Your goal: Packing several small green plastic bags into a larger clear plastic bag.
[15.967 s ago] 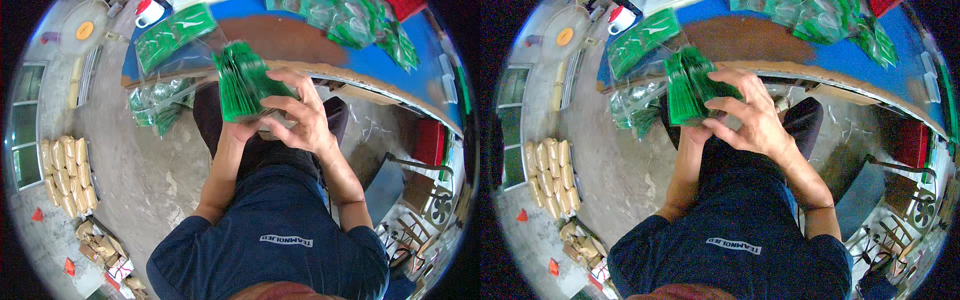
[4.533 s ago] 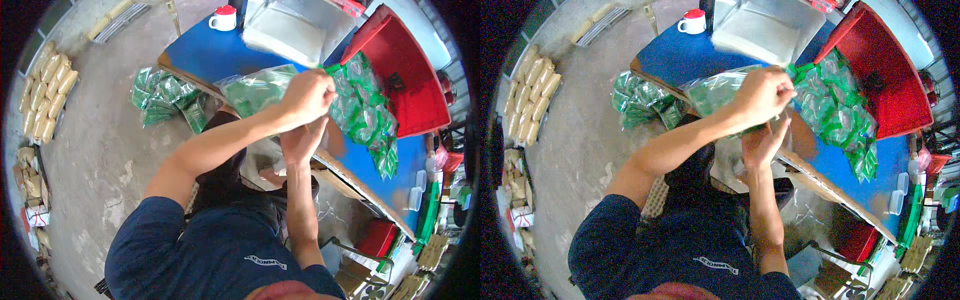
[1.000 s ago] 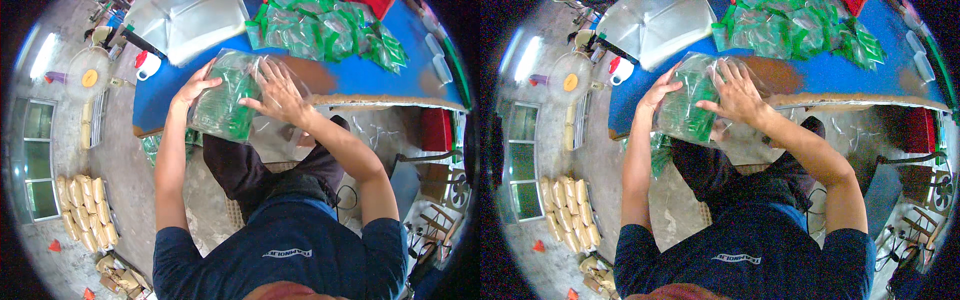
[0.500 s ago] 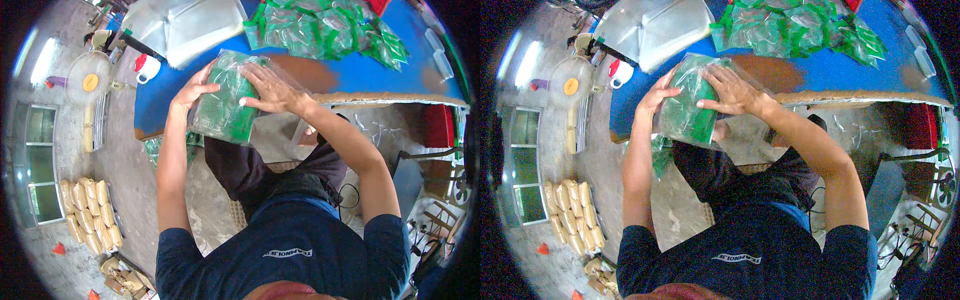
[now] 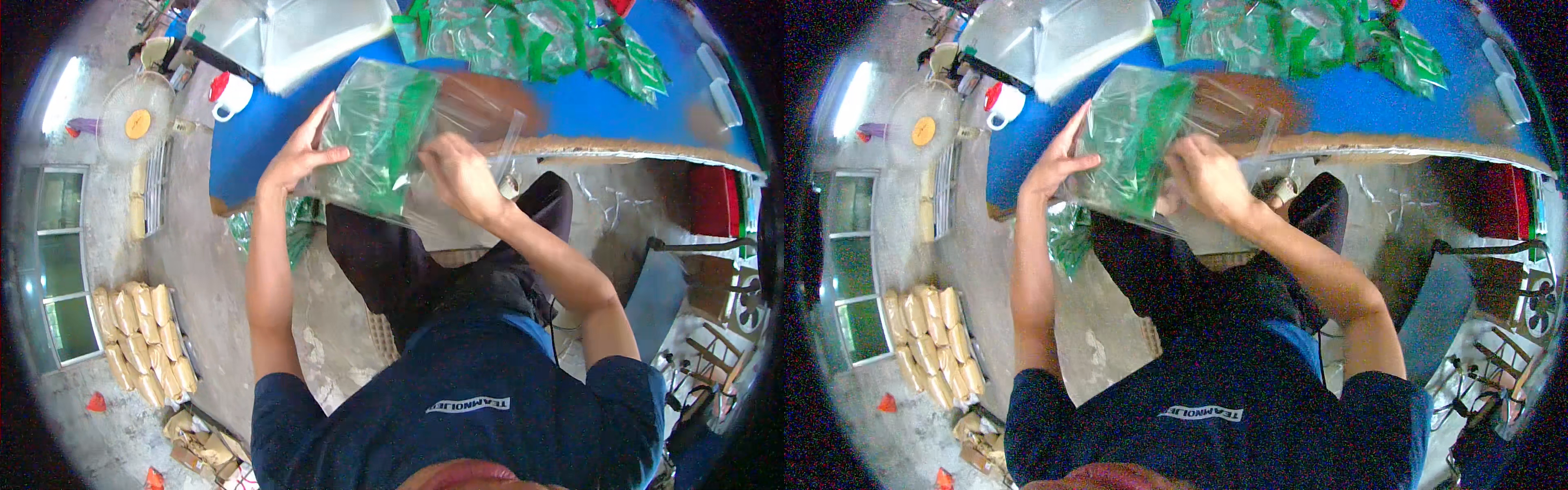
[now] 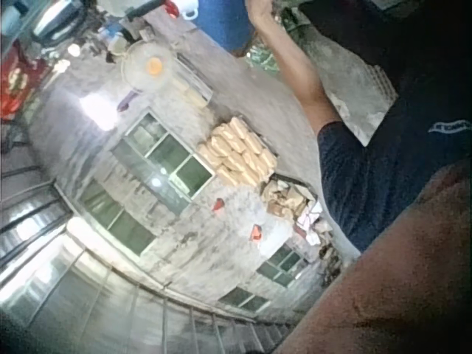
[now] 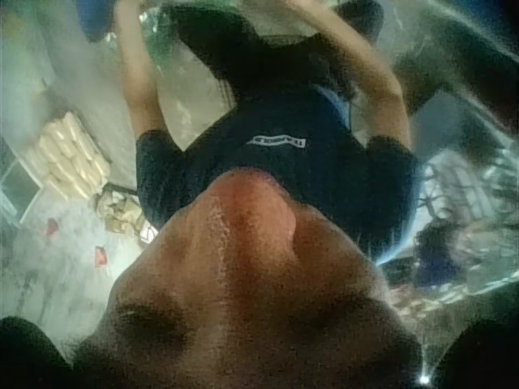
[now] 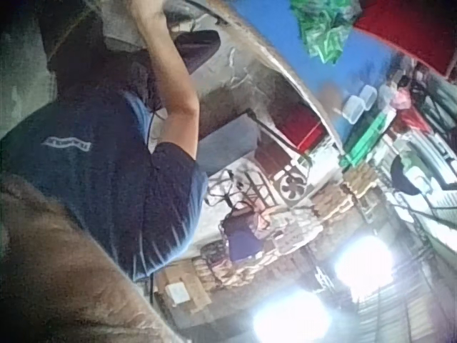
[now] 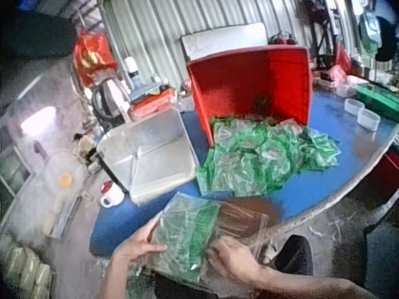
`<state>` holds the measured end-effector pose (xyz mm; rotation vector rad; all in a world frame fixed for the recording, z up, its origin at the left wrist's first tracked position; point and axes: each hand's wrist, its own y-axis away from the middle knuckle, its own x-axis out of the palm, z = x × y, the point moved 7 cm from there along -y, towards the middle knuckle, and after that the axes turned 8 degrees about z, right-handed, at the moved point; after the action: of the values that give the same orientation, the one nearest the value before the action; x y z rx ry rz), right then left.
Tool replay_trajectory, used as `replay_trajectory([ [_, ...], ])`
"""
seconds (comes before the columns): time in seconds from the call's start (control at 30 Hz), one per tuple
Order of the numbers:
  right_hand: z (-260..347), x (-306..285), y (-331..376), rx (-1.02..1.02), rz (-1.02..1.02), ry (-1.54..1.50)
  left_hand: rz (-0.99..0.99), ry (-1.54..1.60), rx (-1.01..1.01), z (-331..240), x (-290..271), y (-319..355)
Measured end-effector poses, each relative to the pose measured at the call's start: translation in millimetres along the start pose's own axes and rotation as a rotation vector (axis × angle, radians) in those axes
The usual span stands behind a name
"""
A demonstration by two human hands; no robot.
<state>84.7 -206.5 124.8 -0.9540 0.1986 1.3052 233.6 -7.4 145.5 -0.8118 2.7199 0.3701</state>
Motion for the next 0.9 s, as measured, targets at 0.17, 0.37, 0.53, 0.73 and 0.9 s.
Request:
replay_trajectory([
  [0.17, 22, 36, -9, -0.164, 0.312, -0.24, 0.121, 0.024, -0.041, 7, -15, -9],
  [0.37, 49, 86, 19, -0.382, 0.425, -0.182, 0.157, -0.196, -0.131, -5, -17, -16],
  [0.53, 61, 42, 41, -0.381, 0.336, -0.059, -0.284, -1.017, 0.114, -44, 10, -18],
  [0.73, 2, -50, 1, -0.149, 0.169, -0.247, -0.295, -1.297, 0.008, -29, 53, -9],
  [0.9, -126, -84, -104, 0.085, -0.236, 0.211, -0.241, -1.223, 0.054, -25, 62, -27],
])
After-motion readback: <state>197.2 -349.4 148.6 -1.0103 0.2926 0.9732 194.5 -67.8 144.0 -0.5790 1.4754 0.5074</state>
